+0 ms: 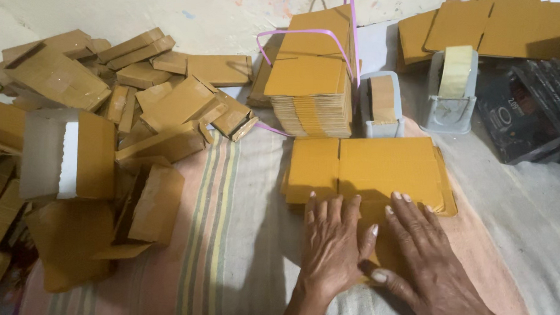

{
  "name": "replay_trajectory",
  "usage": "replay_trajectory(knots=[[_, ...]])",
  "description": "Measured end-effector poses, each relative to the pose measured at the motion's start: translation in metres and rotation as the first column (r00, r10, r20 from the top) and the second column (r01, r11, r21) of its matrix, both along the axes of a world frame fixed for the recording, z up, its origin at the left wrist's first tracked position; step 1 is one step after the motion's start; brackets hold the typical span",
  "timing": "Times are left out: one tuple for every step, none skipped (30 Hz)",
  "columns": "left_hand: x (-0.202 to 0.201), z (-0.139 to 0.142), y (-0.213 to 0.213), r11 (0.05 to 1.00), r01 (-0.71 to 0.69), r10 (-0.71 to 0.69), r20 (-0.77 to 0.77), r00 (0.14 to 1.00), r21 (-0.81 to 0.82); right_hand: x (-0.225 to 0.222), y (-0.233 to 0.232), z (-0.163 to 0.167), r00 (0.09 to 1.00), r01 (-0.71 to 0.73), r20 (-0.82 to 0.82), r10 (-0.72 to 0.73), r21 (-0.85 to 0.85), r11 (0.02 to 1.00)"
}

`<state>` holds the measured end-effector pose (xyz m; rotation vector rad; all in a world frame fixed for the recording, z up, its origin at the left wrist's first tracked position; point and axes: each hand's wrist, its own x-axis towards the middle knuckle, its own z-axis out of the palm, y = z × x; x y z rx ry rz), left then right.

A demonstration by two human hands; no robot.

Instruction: The person folds flat cardboard sheets into small rectangular boxes by hand, pressing the flaps to form the sides and stacking the finished boxes. The person handles each box individually and places completed units into a growing stack.

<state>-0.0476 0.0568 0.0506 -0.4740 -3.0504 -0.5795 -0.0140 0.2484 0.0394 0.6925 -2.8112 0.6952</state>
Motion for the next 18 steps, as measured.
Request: replay_trajectory(knots=[[0.003,0.000,-0.002,1.000,0.003,-0.003,0.002,1.000,0.008,0.000,0.001,0.001,0.992,0.035,0.120,-0.032,-0.027,0.999],[0.006,-0.001,-0.004,1.000,0.001,-0.001,-0.024,1.000,0.023,0.000,0.003,0.003,0.986,0.036,0.169,-0.017,-0.110,0.993],[0.009,-0.003,-0.006,0.999,-0.001,0.002,-0.049,0.999,0.036,-0.001,0.005,0.005,0.977,0.041,0.215,0.002,-0.193,0.980],[0.011,-0.004,-0.007,0.999,-0.005,0.008,-0.075,0.997,0.050,-0.001,0.006,0.006,0.966,0.047,0.258,0.026,-0.274,0.961],[0.011,-0.006,-0.008,0.999,0.010,-0.005,-0.118,0.993,0.039,-0.002,0.007,0.006,0.965,0.063,0.262,0.029,-0.337,0.939],[0.010,-0.007,-0.009,0.999,0.024,-0.020,-0.163,0.987,0.028,-0.002,0.006,0.006,0.964,0.079,0.264,0.032,-0.398,0.914],[0.009,-0.009,-0.010,0.999,0.040,-0.036,-0.208,0.977,0.016,-0.003,0.006,0.006,0.964,0.095,0.264,0.034,-0.457,0.885],[0.008,-0.010,-0.010,0.999,0.035,-0.029,-0.201,0.979,0.028,-0.003,0.004,0.004,0.933,0.121,0.331,0.143,-0.660,0.741],[0.007,-0.010,-0.011,0.999,0.033,-0.024,-0.190,0.981,0.039,-0.002,0.003,0.002,0.906,0.157,0.351,0.238,-0.798,0.581],[0.006,-0.010,-0.011,0.998,0.031,-0.022,-0.179,0.984,0.051,-0.002,0.000,0.000,0.889,0.193,0.350,0.296,-0.871,0.451],[0.005,-0.009,-0.012,0.998,0.022,-0.015,-0.126,0.992,0.054,-0.002,-0.001,-0.003,0.887,0.227,0.357,0.293,-0.890,0.394],[0.005,-0.008,-0.012,0.998,0.012,-0.008,-0.073,0.997,0.056,-0.002,-0.002,-0.006,0.882,0.265,0.367,0.297,-0.905,0.332],[0.005,-0.008,-0.012,0.998,0.002,-0.001,-0.019,1.000,0.057,-0.002,-0.002,-0.009,0.880,0.291,0.371,0.297,-0.915,0.280],[0.004,-0.007,-0.012,0.998,0.007,-0.005,-0.037,0.999,0.055,-0.003,-0.002,-0.013,0.872,0.320,0.386,0.301,-0.915,0.244],[0.004,-0.007,-0.012,0.999,0.011,-0.008,-0.054,0.999,0.053,-0.003,-0.002,-0.016,0.866,0.341,0.393,0.309,-0.916,0.212],[0.004,-0.007,-0.012,0.999,0.016,-0.013,-0.069,0.998,0.050,-0.004,-0.001,-0.019,0.859,0.363,0.403,0.315,-0.914,0.180],[0.003,-0.008,-0.011,0.999,0.017,-0.015,-0.061,0.998,0.033,-0.005,-0.001,-0.023,0.843,0.388,0.424,0.331,-0.906,0.170],[0.001,-0.009,-0.010,1.000,0.021,-0.020,-0.055,0.998,0.015,-0.007,-0.001,-0.026,0.827,0.413,0.444,0.344,-0.896,0.163]])
